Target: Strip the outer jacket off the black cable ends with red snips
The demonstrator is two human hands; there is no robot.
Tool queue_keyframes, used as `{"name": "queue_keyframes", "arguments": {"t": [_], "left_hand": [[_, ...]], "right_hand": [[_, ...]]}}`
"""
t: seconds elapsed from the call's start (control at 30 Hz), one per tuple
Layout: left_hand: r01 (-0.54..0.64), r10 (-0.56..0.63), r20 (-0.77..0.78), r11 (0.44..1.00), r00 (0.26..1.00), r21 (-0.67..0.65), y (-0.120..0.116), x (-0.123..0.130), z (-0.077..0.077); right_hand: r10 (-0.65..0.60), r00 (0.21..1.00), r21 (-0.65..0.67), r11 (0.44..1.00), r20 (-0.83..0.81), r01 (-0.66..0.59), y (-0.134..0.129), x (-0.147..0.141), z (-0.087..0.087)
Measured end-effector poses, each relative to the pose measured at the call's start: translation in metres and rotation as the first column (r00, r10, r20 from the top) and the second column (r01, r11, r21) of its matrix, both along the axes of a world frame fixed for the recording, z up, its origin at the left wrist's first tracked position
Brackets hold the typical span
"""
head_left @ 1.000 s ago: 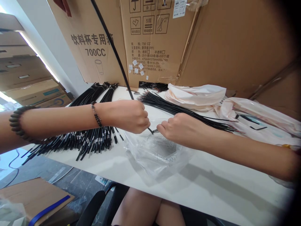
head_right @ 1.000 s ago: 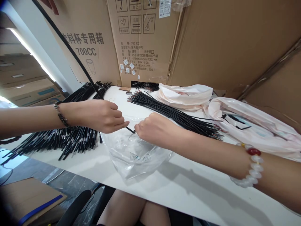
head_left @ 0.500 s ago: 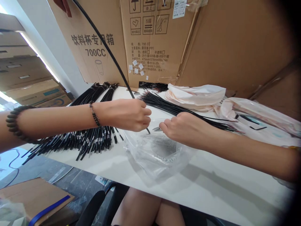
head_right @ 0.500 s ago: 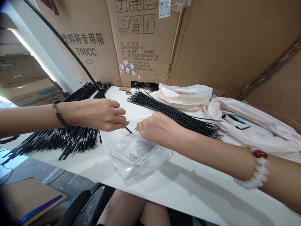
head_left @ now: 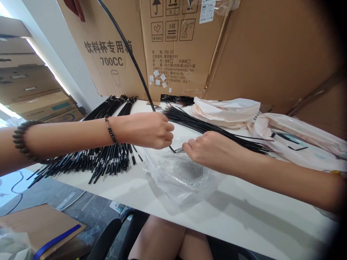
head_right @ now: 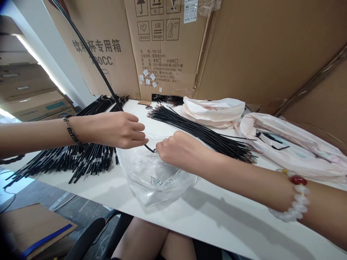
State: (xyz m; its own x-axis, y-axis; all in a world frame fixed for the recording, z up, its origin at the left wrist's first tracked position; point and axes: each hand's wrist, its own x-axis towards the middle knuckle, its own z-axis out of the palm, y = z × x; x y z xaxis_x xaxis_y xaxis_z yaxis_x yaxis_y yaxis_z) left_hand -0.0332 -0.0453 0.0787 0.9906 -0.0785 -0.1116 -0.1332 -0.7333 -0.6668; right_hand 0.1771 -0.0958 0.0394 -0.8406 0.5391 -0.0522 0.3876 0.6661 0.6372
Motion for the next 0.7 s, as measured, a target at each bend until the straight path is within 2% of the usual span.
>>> {"name": "queue_keyframes", "arguments": {"t": [0.43, 0.7], "left_hand": [[-0.118, 0.115, -0.049, 0.991, 0.992, -0.065, 0.0015, 0.0006, -0.0019], [-0.024, 0.025, 0.019, 0.998, 1.000, -0.064, 0.0037, -0.0021, -0.0014]], "right_hand": [[0.028, 0.999, 0.029, 0.999, 0.025, -0.028, -0.0005, -0.0020, -0.0053], [0.011, 1.000, 0.069, 0.998, 0.027, -0.013, -0.0009, -0.0019, -0.0010]]}}
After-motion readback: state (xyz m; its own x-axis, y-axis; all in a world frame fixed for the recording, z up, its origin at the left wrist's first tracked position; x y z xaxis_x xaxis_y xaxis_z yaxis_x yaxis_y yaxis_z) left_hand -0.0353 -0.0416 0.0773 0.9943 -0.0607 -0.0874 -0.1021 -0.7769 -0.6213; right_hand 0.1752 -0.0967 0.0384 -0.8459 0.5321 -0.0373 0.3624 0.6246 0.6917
